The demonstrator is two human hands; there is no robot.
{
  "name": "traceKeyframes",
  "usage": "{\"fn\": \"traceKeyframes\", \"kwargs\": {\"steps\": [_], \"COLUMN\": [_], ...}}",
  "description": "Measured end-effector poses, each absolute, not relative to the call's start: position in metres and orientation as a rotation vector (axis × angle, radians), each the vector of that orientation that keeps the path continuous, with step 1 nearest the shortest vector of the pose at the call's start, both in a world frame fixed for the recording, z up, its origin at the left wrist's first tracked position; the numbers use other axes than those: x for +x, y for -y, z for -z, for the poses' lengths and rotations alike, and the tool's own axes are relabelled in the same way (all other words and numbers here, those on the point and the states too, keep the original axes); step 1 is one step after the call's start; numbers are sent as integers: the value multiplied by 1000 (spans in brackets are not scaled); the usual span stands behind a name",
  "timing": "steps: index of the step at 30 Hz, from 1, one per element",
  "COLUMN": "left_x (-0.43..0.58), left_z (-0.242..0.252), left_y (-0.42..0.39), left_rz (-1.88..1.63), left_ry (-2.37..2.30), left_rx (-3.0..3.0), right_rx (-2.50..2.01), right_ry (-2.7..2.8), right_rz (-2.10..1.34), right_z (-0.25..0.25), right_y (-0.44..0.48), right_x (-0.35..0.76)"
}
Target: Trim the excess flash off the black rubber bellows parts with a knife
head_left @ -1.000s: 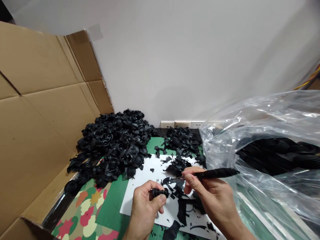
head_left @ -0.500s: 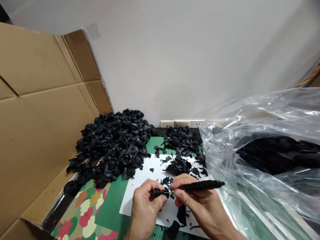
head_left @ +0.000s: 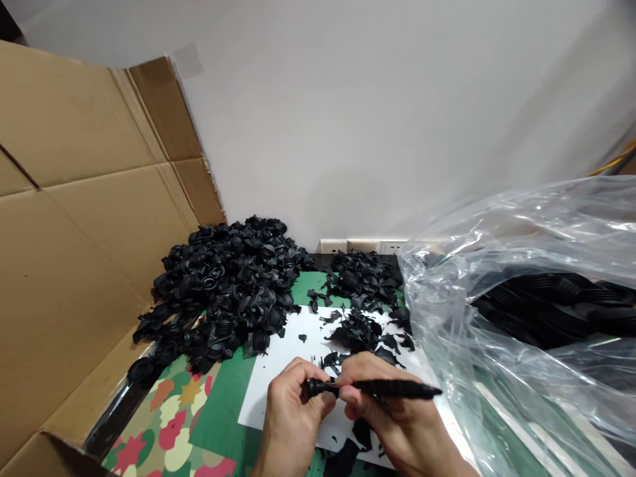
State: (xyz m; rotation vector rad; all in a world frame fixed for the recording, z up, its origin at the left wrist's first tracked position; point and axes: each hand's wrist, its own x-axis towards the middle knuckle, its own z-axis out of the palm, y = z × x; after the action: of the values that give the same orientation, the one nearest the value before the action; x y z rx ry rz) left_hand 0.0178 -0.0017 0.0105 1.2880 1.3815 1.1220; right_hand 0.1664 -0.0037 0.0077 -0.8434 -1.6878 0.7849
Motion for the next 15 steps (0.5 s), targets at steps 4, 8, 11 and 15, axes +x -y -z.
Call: {"fn": "traceKeyframes", "kwargs": {"steps": [4, 8, 11, 15], "left_x": [20, 19, 16, 14], "left_z": [-12, -9, -5, -4], "left_y": [3, 3, 1, 0], "left_rz": [-1055, -1004, -1016, -1042], "left_ry": [-1351, -1340, -1317, -1278], "left_rx": [1294, 1161, 1066, 1003], "right_rx": [-735, -895, -999, -1013], "right_ry": [1893, 1644, 1419, 1223], "right_rz": [-311, -178, -526, -904], "right_z": [-6, -5, -5, -6], "right_y": [5, -5, -12, -13], "right_x": [167, 177, 183, 182]}}
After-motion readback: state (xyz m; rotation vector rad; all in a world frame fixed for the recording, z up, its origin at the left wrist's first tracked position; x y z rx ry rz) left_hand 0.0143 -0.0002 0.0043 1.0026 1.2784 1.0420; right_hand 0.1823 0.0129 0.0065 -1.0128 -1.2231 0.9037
